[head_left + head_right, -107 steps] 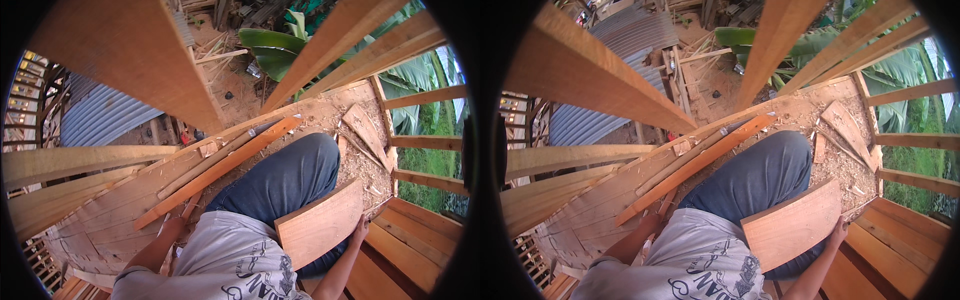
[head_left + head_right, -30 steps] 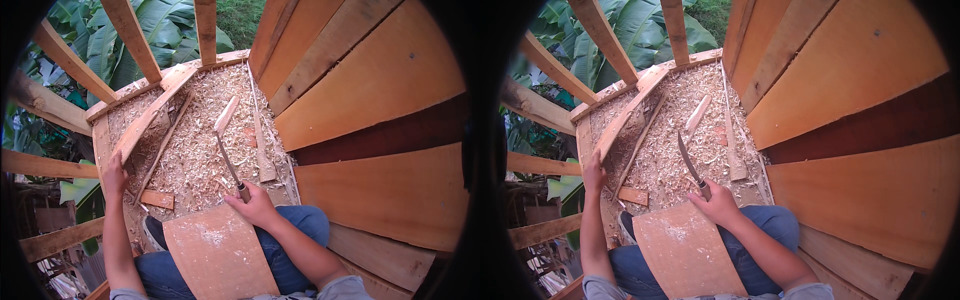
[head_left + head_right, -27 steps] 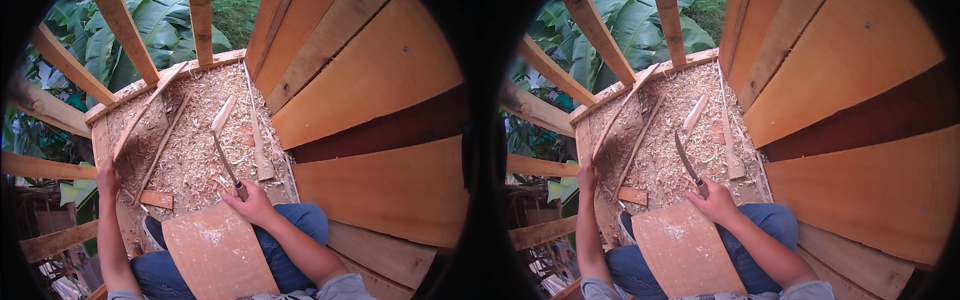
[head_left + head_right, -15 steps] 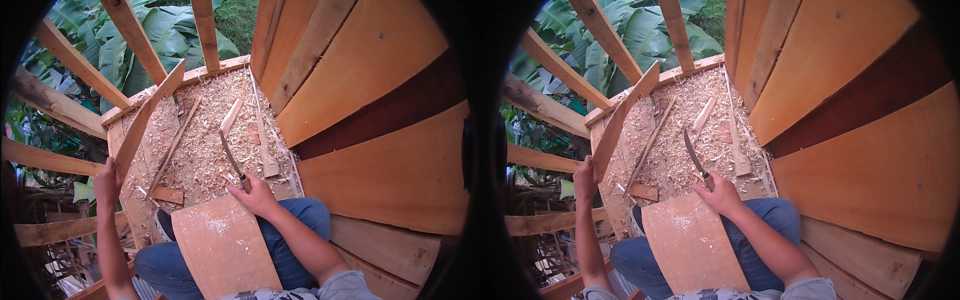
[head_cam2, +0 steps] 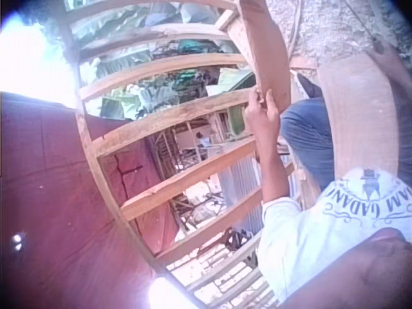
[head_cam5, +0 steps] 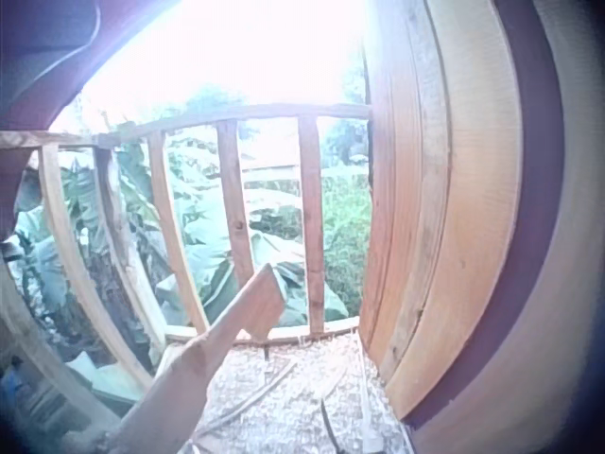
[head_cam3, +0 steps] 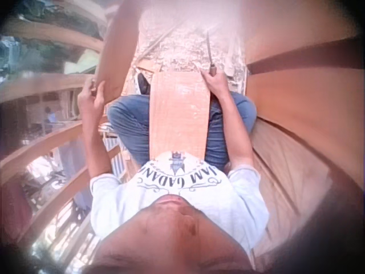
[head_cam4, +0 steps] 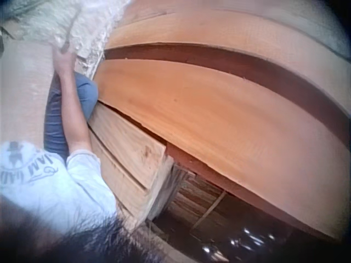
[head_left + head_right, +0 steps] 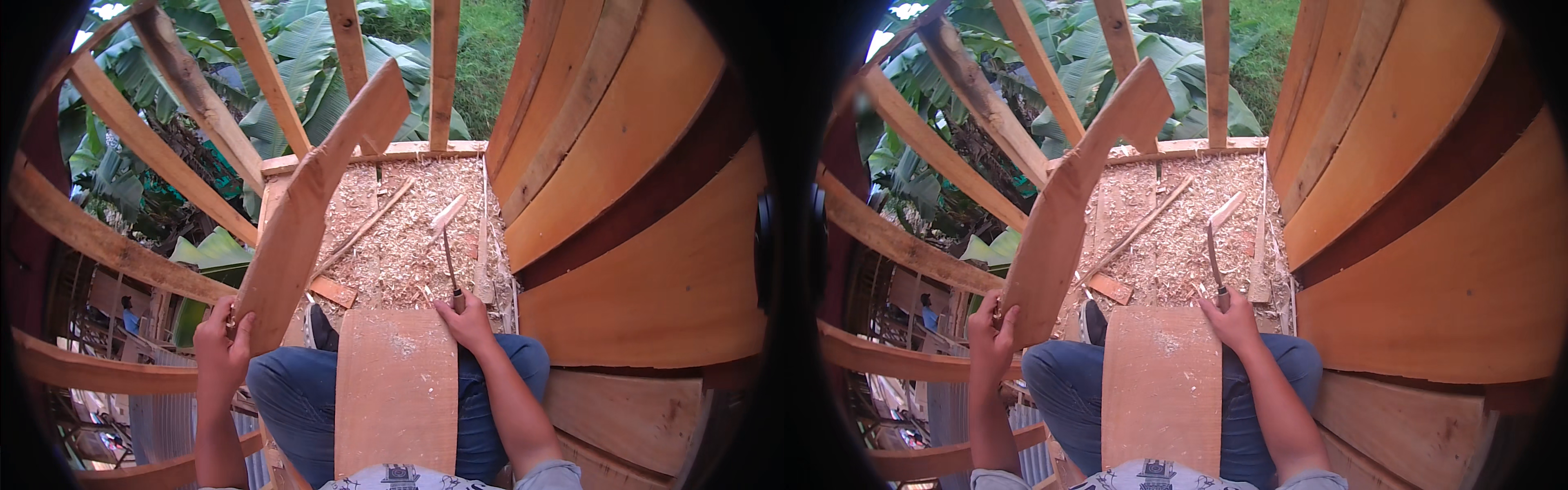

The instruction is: The person sits cross-legged on a wooden floor and uses a curved knife to carve a rectangular piece of wood. They repeatedly shave thin layers from the wood's surface, creating a pile of wood shavings.

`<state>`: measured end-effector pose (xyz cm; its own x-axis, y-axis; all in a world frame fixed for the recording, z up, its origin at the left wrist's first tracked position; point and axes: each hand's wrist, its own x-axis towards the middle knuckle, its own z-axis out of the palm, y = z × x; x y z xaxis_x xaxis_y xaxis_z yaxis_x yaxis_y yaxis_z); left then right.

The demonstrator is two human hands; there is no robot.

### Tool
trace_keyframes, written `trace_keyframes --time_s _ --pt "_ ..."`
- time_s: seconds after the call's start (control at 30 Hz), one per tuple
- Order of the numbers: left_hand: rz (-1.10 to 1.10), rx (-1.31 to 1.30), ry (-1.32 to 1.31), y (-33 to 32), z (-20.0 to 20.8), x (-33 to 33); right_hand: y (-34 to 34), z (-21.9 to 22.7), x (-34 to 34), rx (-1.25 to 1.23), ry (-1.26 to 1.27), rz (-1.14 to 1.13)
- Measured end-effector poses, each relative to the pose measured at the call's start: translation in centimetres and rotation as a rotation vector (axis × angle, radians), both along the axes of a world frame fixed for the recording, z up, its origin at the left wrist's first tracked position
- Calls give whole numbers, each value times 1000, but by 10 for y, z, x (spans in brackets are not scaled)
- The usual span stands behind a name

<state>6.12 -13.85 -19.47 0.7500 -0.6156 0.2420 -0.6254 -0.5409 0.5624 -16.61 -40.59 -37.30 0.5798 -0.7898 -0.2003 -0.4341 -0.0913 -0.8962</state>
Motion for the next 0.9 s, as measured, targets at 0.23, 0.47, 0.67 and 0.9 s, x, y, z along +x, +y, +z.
trace_keyframes --time_s 0.23,0.47,0.67,0.9 --pt "-6 83 -170 1 9 -28 10 0 -9 -62 -69 10" --pt "-122 2 -178 -22 10 -59 4 -8 -11 -205 97 52" --pt "-177 101 -224 -30 3 -71 10 20 -7 -124 -231 -280" --pt "-333 -33 -358 -51 -20 -66 62 102 48 409 -939 -362"
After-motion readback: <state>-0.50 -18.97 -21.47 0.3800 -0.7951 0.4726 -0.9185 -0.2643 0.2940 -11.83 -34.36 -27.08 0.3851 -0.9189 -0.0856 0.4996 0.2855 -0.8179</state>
